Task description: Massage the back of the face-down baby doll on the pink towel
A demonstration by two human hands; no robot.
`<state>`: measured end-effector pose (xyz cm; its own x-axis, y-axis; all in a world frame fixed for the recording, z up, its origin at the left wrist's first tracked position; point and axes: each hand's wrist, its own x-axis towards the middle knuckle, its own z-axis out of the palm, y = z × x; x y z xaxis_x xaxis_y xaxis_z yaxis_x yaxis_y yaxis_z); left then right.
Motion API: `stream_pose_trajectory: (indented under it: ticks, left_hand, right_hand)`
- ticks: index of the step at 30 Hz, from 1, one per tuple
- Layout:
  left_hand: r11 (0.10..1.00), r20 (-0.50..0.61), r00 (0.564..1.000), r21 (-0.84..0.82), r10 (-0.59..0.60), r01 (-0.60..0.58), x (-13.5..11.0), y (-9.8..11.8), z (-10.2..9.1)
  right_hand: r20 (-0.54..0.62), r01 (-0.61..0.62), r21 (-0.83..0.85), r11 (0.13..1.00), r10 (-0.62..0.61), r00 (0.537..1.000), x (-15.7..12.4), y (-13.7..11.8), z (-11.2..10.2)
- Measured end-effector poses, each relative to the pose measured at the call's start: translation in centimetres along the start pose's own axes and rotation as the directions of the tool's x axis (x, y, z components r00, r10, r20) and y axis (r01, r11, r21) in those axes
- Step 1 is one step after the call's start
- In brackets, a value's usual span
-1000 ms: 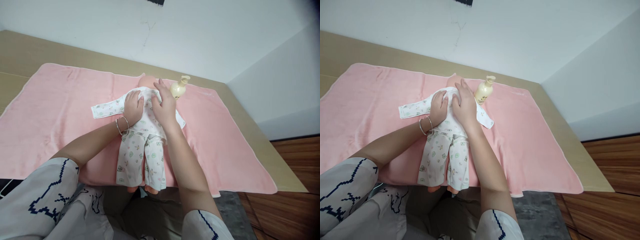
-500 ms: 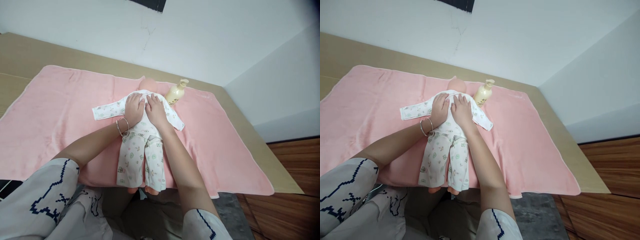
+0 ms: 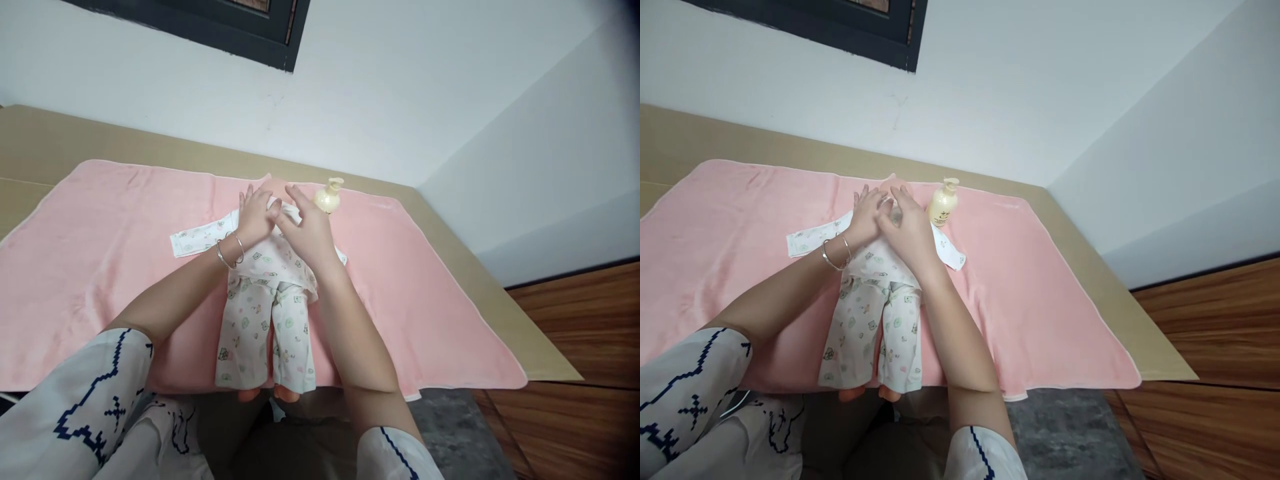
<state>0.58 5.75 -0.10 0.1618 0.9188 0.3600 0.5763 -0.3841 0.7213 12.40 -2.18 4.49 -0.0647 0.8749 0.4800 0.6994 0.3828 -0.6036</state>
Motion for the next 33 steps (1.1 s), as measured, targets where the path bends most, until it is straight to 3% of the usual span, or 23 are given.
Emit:
stream_pose_trajectory:
  ticks: [4, 7, 10, 12, 14, 16, 19, 22, 24, 29, 33]
  left_hand:
    - [0.98, -0.076, 0.996, -0.194, -0.054, 0.039, 1.7, 2.6, 1.1]
    - [0.858, -0.044, 0.992, -0.507, -0.119, 0.08, 3.1, 5.3, 2.3]
    - [0.537, 0.197, 0.959, -0.797, -0.204, 0.278, 4.9, 7.2, 3.5]
    - [0.264, 0.406, 0.887, -0.851, -0.221, 0.455, 6.0, 7.9, 4.0]
    - [0.046, 0.542, 0.814, -0.826, -0.209, 0.562, 6.7, 8.2, 4.2]
    - [-0.1, 0.593, 0.784, -0.805, -0.183, 0.585, 6.9, 8.3, 4.2]
    - [-0.209, 0.593, 0.794, -0.8, -0.131, 0.563, 6.7, 8.4, 3.9]
    - [-0.218, 0.594, 0.797, -0.796, -0.104, 0.565, 6.5, 8.4, 3.5]
    - [-0.169, 0.591, 0.801, -0.803, -0.098, 0.571, 6.3, 8.2, 3.2]
    - [0.069, 0.556, 0.827, -0.825, -0.084, 0.561, 4.0, 7.4, 1.3]
    - [0.242, 0.562, 0.813, -0.776, -0.151, 0.582, 0.5, 6.1, -1.6]
  right_hand:
    - [-0.162, -0.008, -0.017, 1.0, 0.005, 0.987, 0.5, 1.1, -2.5]
    - [-0.217, -0.1, -0.078, 0.992, 0.081, 0.973, 1.8, 4.6, -3.5]
    - [-0.203, -0.161, -0.176, 0.971, 0.125, 0.971, 3.1, 8.3, -3.7]
    - [-0.172, -0.154, -0.239, 0.959, 0.115, 0.978, 3.8, 9.9, -3.5]
    - [-0.151, -0.134, -0.268, 0.954, 0.096, 0.984, 4.3, 10.7, -3.2]
    - [-0.129, -0.121, -0.27, 0.955, 0.089, 0.988, 4.6, 11.0, -2.9]
    - [-0.063, -0.121, -0.298, 0.947, 0.107, 0.992, 4.6, 11.0, -2.4]
    - [-0.06, -0.116, -0.361, 0.925, 0.101, 0.993, 4.4, 11.1, -2.2]
    - [-0.091, -0.113, -0.372, 0.921, 0.086, 0.992, 4.3, 11.2, -2.1]
    - [-0.088, -0.1, -0.379, 0.92, 0.071, 0.994, 4.1, 11.0, -2.1]
    - [-0.101, -0.076, -0.387, 0.919, 0.04, 0.994, 4.0, 11.1, -1.7]
